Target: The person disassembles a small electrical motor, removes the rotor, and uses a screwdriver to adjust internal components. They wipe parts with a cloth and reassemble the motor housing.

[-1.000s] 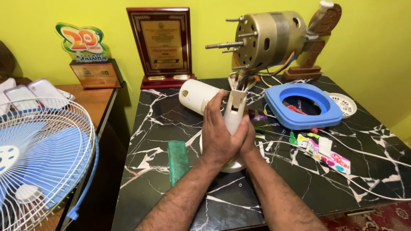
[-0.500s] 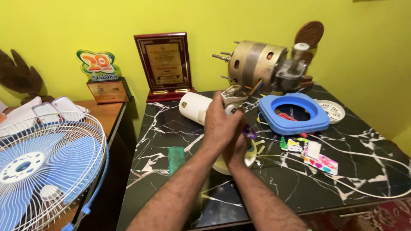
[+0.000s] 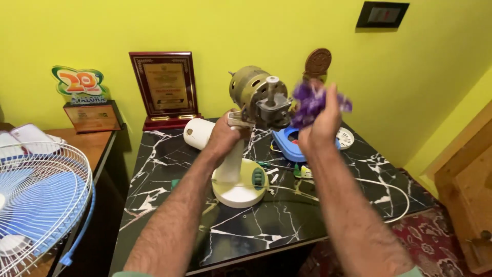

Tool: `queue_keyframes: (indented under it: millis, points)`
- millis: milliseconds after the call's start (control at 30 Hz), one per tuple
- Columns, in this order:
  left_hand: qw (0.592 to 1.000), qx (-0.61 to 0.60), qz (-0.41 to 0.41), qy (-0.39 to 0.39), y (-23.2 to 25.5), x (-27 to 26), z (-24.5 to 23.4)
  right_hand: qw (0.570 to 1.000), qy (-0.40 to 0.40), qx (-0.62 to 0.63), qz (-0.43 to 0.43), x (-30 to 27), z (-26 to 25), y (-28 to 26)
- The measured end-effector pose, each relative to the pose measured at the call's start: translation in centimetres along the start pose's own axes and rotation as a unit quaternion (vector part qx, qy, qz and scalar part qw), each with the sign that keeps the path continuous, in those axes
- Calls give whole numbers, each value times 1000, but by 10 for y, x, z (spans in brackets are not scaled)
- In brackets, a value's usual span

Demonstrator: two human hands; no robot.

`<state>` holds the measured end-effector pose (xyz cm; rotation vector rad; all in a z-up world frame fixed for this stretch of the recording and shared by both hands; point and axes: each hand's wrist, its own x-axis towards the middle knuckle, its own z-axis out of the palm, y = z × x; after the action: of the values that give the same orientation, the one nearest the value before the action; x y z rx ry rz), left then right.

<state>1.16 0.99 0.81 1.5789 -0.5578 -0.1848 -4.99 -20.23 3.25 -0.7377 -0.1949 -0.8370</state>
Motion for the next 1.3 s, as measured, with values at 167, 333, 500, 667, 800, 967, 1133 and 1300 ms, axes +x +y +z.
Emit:
queue_keyframes:
  millis: [167,333,500,667,800,967,1133,1300]
  points:
    - [997,24,-12,-75,12,1,-10,888,-339,-310,-19,-8,82,-28]
    - [973,200,60,99,40,-46,-17,923,-259,-283,14,-26,96,-30]
    - [946,190,236,115,87,-80,1,949,-189,-253,14,-38,97,-14]
    - [959,210,171,79,114,-65,12,940,-296,-152,76,-69,68,-35]
    - [962,139,231,45,105,-64,2,876,-273,-395,-41,-76,60,-62]
    - [964,127,232,39,93,-59,4,920,-163,-347,-84,-54,91,-83]
    - [967,120,225,18,86,-58,3,693,-368,-589,-191,-50,117,-79]
    - [946,234,225,25,96,-64,0,550,-488,-652,-185,-34,139,-95]
